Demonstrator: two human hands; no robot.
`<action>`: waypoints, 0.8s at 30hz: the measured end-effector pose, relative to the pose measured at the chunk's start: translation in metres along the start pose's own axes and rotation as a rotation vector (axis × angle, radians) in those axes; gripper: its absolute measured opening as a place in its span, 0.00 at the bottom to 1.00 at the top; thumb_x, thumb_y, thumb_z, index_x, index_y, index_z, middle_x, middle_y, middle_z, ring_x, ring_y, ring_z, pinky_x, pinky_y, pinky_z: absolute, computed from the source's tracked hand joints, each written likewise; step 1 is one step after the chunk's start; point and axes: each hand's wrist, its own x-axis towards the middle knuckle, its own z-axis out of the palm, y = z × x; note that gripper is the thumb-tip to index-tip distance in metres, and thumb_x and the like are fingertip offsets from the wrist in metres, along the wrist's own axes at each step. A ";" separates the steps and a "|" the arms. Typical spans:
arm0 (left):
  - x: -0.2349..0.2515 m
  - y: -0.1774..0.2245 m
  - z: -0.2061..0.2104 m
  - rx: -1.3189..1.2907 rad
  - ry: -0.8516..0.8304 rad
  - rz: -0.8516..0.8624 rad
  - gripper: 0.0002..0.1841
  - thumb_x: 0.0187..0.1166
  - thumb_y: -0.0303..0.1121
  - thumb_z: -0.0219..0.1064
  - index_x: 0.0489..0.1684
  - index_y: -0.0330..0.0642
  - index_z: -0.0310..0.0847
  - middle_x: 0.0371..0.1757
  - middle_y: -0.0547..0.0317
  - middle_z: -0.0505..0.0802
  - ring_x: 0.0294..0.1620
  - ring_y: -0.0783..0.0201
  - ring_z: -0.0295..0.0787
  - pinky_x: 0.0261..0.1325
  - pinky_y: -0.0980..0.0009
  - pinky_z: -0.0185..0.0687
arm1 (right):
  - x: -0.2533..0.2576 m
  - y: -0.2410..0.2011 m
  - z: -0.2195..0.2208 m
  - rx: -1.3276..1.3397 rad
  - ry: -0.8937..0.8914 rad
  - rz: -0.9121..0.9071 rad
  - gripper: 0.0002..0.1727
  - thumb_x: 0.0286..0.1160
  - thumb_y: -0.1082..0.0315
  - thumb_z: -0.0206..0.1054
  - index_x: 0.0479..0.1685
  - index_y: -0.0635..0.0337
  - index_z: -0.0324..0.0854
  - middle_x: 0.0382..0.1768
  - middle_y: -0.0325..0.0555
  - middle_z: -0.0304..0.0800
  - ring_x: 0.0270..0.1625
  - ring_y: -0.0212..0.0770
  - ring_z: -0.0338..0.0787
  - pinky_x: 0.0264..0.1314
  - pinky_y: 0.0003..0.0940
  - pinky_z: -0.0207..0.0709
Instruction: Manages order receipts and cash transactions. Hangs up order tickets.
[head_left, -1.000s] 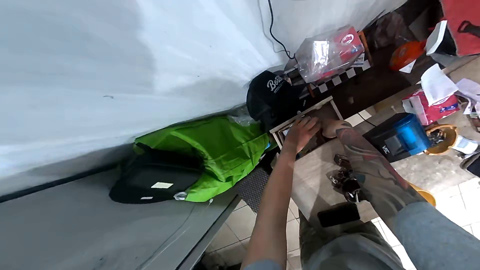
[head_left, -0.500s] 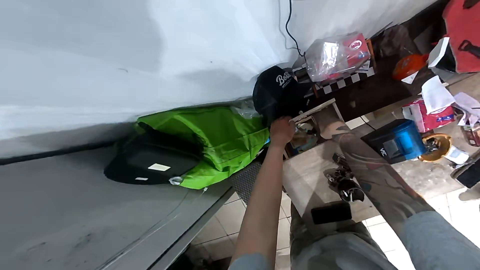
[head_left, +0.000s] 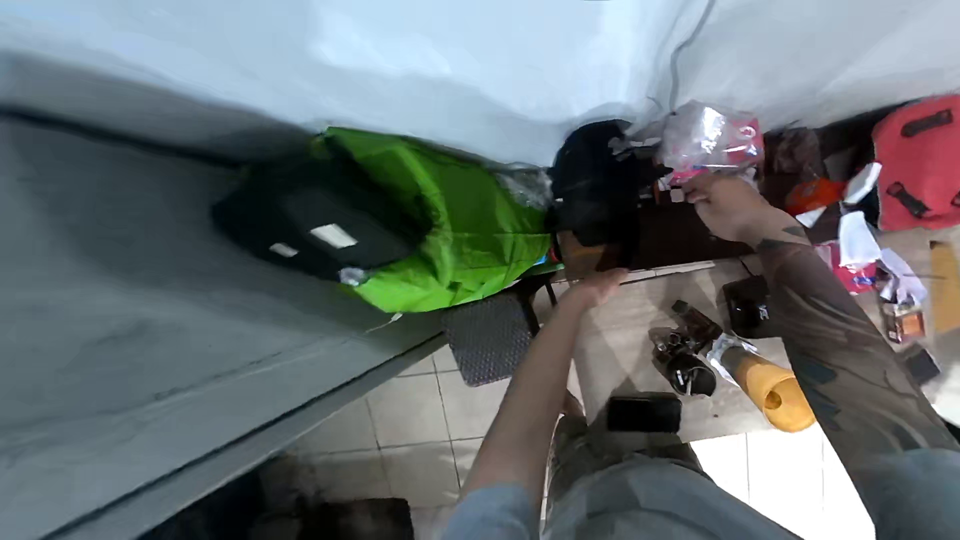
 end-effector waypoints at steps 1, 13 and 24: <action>-0.010 -0.005 0.005 -0.017 0.053 0.038 0.31 0.93 0.58 0.43 0.86 0.52 0.71 0.81 0.47 0.80 0.84 0.48 0.73 0.85 0.40 0.64 | -0.010 -0.013 0.000 -0.027 0.010 -0.040 0.22 0.88 0.68 0.53 0.77 0.50 0.79 0.65 0.54 0.89 0.68 0.60 0.88 0.69 0.70 0.78; -0.276 -0.343 0.172 -0.346 1.073 0.144 0.32 0.78 0.33 0.70 0.86 0.48 0.70 0.81 0.46 0.80 0.83 0.48 0.74 0.85 0.50 0.70 | -0.240 -0.297 0.308 0.843 -0.395 -0.235 0.20 0.89 0.66 0.54 0.72 0.70 0.73 0.58 0.48 0.91 0.46 0.34 0.92 0.50 0.33 0.89; -0.537 -0.618 0.506 -1.214 1.672 -0.597 0.29 0.83 0.34 0.63 0.87 0.47 0.69 0.83 0.48 0.78 0.83 0.49 0.74 0.85 0.48 0.70 | -0.425 -0.555 0.563 -0.155 -1.066 -0.754 0.21 0.88 0.65 0.59 0.74 0.65 0.78 0.64 0.54 0.90 0.57 0.45 0.93 0.61 0.43 0.87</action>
